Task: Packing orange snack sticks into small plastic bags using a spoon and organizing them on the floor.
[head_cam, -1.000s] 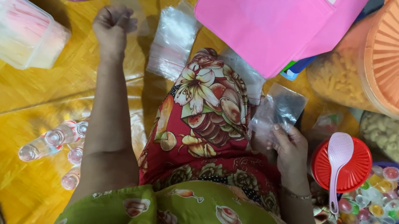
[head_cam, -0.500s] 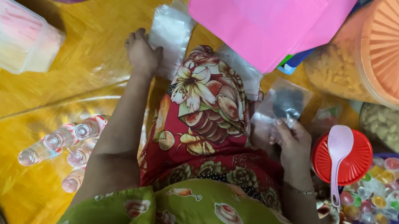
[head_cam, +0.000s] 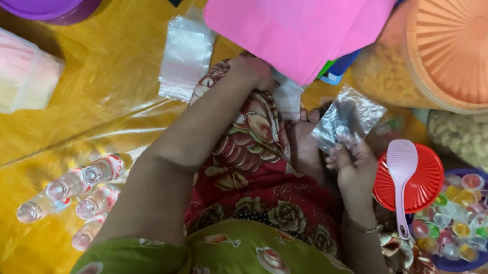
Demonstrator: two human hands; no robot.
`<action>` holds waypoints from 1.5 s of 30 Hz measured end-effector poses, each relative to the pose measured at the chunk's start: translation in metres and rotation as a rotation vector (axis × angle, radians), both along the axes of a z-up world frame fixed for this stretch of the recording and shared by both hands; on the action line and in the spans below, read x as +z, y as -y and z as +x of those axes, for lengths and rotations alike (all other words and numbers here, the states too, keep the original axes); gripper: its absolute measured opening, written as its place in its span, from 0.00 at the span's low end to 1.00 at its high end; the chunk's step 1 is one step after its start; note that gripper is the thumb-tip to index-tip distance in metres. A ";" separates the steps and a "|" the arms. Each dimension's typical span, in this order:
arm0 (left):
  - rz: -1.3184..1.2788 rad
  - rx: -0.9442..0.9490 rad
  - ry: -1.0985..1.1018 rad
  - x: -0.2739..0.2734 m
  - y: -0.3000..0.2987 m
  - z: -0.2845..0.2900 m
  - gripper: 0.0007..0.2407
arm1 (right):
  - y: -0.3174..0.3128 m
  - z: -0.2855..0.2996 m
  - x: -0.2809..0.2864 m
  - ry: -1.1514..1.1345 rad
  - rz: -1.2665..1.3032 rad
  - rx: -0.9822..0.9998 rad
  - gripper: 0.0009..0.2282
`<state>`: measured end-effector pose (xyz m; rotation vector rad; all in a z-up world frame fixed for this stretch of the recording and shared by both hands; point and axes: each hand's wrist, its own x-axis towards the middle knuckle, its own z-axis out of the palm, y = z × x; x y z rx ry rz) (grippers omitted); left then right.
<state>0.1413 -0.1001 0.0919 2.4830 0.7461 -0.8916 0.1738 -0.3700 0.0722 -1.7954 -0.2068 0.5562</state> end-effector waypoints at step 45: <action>-1.492 0.553 0.684 0.022 0.072 -0.005 0.15 | 0.065 0.011 0.104 -0.060 0.559 -0.242 0.09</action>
